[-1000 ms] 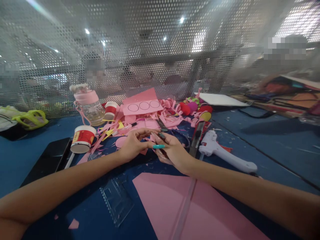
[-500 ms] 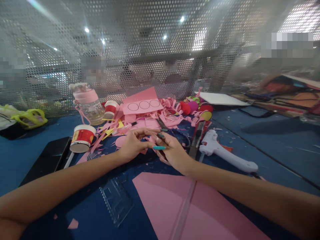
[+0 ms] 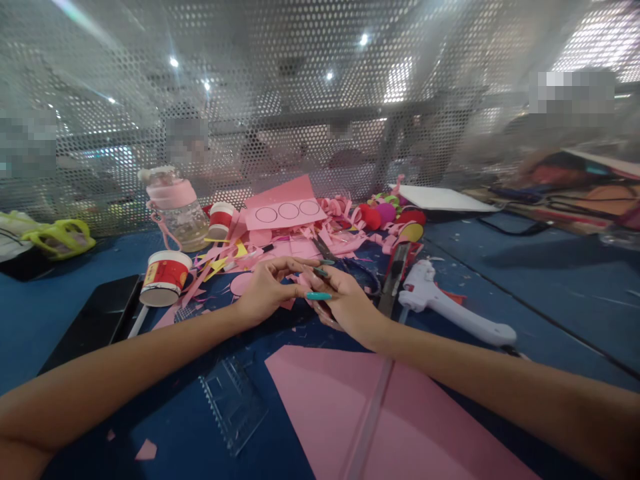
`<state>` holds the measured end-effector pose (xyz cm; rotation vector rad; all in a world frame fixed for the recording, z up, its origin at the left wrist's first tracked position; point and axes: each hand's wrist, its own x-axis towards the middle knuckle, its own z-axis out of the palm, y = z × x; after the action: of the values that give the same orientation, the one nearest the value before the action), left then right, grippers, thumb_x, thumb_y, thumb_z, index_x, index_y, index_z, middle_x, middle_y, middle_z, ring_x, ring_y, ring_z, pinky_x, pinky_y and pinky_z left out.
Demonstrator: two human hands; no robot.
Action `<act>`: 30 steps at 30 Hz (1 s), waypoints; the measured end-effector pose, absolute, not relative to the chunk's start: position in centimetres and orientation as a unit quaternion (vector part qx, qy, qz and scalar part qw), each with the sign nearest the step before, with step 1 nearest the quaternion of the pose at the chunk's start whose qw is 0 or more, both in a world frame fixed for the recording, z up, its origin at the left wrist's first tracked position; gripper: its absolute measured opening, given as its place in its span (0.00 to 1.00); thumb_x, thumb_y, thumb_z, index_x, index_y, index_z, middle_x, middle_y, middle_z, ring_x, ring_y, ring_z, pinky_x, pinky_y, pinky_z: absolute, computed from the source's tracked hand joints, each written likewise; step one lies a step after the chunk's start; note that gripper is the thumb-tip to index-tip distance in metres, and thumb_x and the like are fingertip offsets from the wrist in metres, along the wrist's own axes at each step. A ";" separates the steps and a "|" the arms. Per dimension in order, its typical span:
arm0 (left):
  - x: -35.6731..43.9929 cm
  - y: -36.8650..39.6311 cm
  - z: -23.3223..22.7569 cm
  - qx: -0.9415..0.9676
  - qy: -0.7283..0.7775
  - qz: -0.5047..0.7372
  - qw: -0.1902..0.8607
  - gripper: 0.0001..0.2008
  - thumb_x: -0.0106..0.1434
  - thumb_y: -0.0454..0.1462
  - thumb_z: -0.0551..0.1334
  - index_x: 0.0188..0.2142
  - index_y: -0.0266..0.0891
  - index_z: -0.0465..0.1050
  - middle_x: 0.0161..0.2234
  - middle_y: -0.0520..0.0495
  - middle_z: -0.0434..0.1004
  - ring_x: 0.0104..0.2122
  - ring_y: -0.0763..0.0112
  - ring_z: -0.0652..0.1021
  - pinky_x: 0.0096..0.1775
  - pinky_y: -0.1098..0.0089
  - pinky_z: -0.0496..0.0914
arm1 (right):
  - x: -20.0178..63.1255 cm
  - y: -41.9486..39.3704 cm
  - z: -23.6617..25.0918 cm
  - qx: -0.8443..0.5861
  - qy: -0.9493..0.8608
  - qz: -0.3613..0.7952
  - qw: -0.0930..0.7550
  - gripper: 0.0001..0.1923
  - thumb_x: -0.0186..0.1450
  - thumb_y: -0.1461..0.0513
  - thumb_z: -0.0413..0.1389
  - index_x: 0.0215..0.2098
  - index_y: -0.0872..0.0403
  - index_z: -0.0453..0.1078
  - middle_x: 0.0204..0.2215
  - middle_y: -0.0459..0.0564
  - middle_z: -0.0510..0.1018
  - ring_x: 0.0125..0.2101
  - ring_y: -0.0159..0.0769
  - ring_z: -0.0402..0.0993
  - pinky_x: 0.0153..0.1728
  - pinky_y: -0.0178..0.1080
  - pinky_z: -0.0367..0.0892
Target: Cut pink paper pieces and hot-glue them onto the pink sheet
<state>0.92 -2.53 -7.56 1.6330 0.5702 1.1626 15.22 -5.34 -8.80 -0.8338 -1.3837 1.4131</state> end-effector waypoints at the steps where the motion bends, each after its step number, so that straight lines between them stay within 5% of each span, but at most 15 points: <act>1: 0.9 -2.5 -7.5 0.677 0.237 0.480 0.504 0.09 0.44 0.31 0.69 0.27 0.35 0.73 0.39 0.43 0.77 0.42 0.65 0.75 0.47 0.65 0.66 | 15.2 -5.4 -8.7 -0.343 -0.569 0.576 0.476 0.16 0.61 0.52 0.51 0.40 0.55 0.63 0.11 0.34 0.60 0.06 0.21 0.48 0.06 0.26 0.46; 30: 0.9 -2.5 -7.6 0.667 0.242 0.476 0.520 0.09 0.42 0.31 0.69 0.25 0.34 0.71 0.40 0.43 0.77 0.43 0.65 0.75 0.48 0.63 0.66 | 15.0 -5.7 -7.6 -0.352 -0.504 0.628 0.478 0.21 0.53 0.54 0.60 0.41 0.56 0.65 0.11 0.35 0.62 0.07 0.19 0.49 0.07 0.25 0.45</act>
<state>0.93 -2.46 -7.61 1.5989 0.5811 1.1413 15.05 -5.69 -7.59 -0.8584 -1.2309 1.5326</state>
